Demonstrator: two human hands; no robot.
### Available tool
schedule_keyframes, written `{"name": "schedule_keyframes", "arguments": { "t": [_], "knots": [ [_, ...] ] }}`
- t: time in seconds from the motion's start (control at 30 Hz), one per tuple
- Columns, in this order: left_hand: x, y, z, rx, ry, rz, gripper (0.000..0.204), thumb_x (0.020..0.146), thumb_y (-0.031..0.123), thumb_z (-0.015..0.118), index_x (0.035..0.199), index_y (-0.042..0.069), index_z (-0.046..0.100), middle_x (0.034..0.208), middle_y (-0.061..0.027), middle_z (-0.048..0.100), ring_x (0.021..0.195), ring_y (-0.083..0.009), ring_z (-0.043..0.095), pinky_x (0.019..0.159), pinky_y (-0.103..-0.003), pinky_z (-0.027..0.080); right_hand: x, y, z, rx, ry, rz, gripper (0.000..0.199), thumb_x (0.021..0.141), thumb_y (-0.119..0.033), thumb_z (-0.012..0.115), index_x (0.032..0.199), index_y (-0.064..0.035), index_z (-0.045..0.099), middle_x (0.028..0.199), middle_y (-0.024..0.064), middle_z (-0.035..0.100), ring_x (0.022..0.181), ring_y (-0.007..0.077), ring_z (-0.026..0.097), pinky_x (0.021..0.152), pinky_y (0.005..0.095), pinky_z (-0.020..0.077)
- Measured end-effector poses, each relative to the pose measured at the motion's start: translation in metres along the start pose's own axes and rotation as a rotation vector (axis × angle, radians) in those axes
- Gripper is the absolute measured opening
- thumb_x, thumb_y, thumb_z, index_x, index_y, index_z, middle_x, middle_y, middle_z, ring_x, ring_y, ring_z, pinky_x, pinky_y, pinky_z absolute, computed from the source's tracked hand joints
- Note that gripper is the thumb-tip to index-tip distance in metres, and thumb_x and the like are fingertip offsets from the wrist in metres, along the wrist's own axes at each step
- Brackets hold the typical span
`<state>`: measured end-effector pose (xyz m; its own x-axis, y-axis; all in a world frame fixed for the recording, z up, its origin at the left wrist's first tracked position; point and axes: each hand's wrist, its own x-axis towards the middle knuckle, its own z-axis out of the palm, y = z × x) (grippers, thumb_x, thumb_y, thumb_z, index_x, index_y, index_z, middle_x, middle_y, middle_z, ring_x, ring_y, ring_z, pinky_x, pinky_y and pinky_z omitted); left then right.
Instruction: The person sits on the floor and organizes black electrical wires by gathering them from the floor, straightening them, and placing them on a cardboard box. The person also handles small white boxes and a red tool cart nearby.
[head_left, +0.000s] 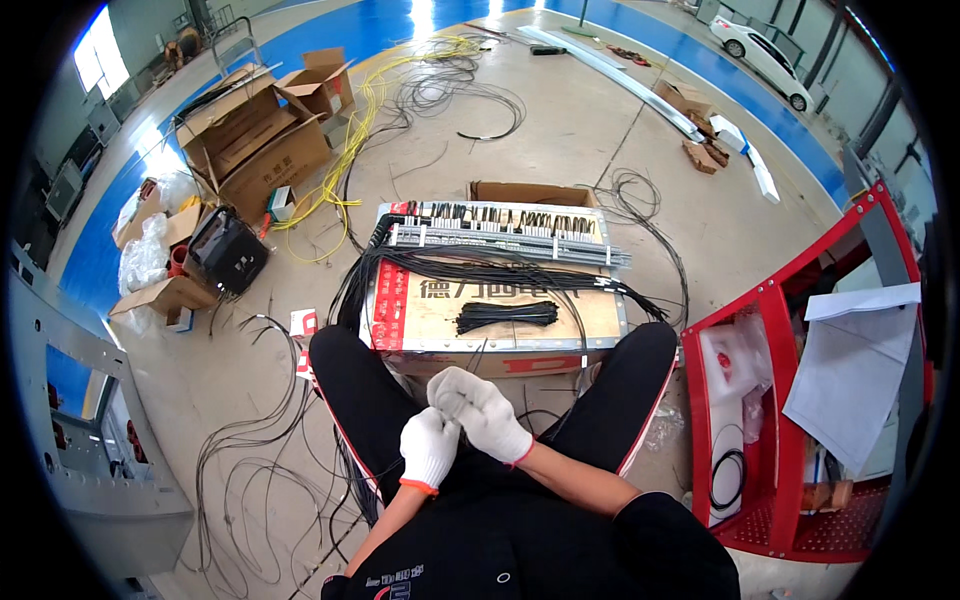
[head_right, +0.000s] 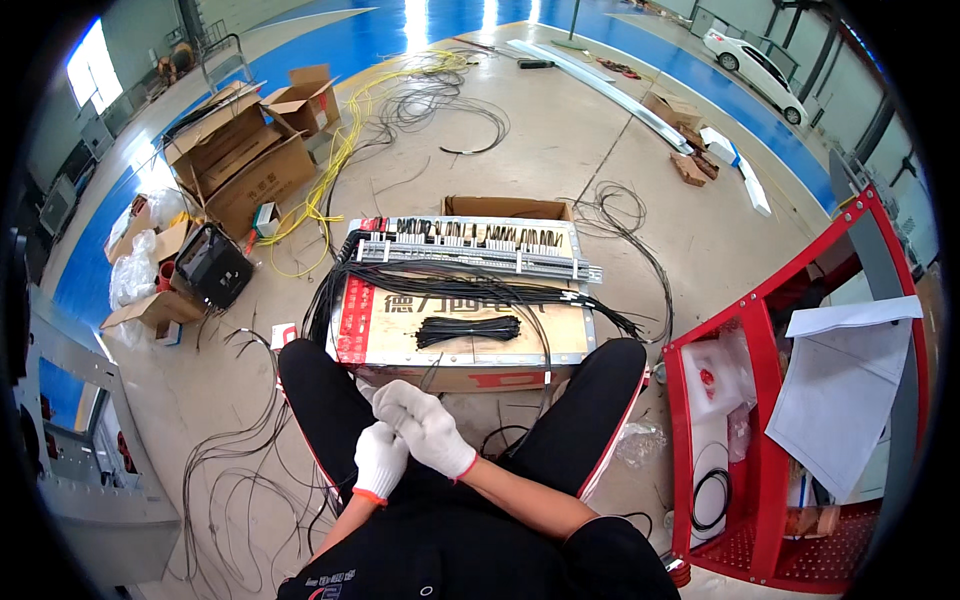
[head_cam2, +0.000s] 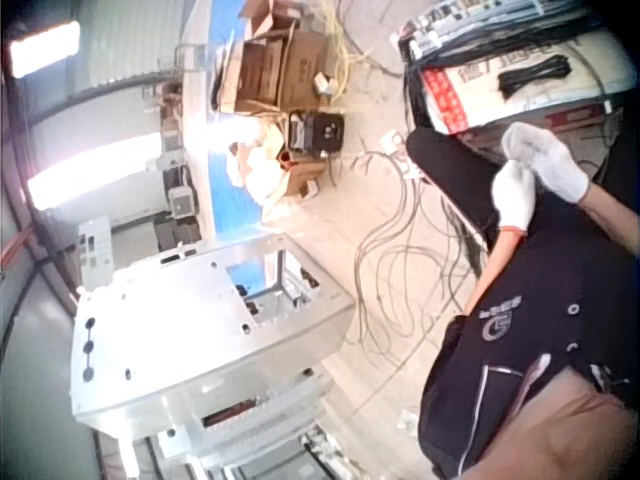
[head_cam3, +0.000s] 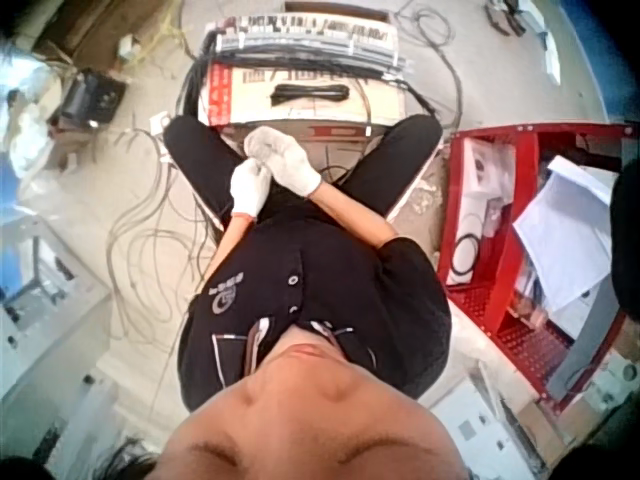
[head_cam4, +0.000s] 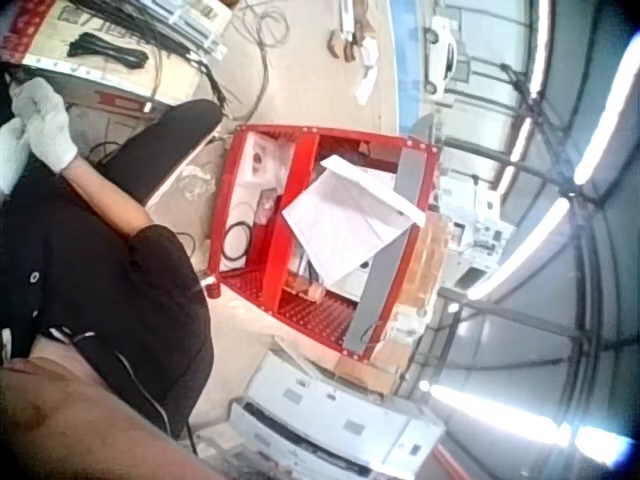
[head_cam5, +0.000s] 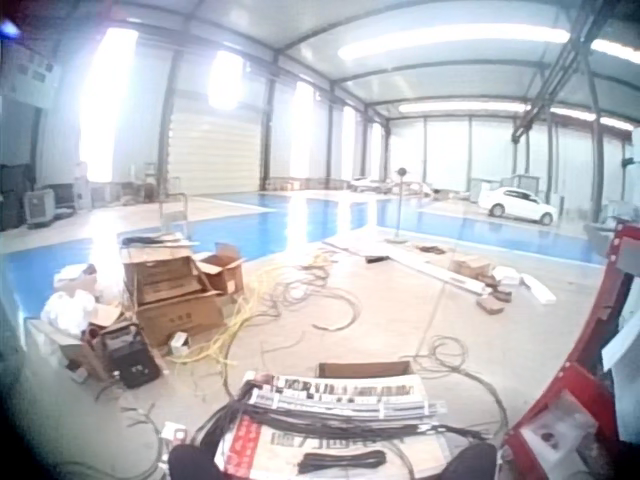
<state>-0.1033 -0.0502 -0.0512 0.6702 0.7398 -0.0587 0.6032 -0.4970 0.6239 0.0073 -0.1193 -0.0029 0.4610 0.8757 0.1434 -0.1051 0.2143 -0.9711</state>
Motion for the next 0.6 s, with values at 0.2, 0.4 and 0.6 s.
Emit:
{"name": "schedule_keyframes", "arguments": {
  "t": [0.2,0.4,0.6],
  "knots": [
    [0.016,-0.005,-0.015,-0.512,-0.298,-0.095,0.018,0.091,0.012,0.058,0.101,-0.001,0.067,0.075,-0.0133,0.067,0.072,-0.0244,0.068,0.069,-0.034,0.051,-0.003,-0.005,-0.021,0.284,-0.049,0.053,0.01,0.096,-0.013,0.055,0.098,-0.0036,0.057,0.102,0.0056,0.058,0.086,0.0146,0.056,0.075,0.0267,0.048],
    [0.008,-0.008,-0.023,-0.672,-0.423,-0.018,0.02,0.095,0.007,0.055,0.113,0.0,0.063,0.079,-0.0034,0.064,0.067,-0.009,0.054,0.061,-0.027,0.045,0.014,-0.004,-0.042,-1.093,-0.41,-0.512,0.026,0.075,-0.014,0.067,0.102,-0.0122,0.065,0.112,0.0035,0.063,0.093,0.0253,0.062,0.078,0.0364,0.0532],
    [0.0,-0.012,-0.002,-0.295,0.03,0.463,0.013,0.09,0.016,0.059,0.095,0.006,0.065,0.089,-0.0153,0.064,0.083,-0.0373,0.064,0.073,-0.044,0.053,0.013,-0.014,-0.026,-1.217,-0.235,-0.584,0.007,0.076,-0.018,0.067,0.077,-0.0128,0.064,0.087,0.0025,0.067,0.07,0.0245,0.063,0.06,0.0378,0.0519]
  ]
}}
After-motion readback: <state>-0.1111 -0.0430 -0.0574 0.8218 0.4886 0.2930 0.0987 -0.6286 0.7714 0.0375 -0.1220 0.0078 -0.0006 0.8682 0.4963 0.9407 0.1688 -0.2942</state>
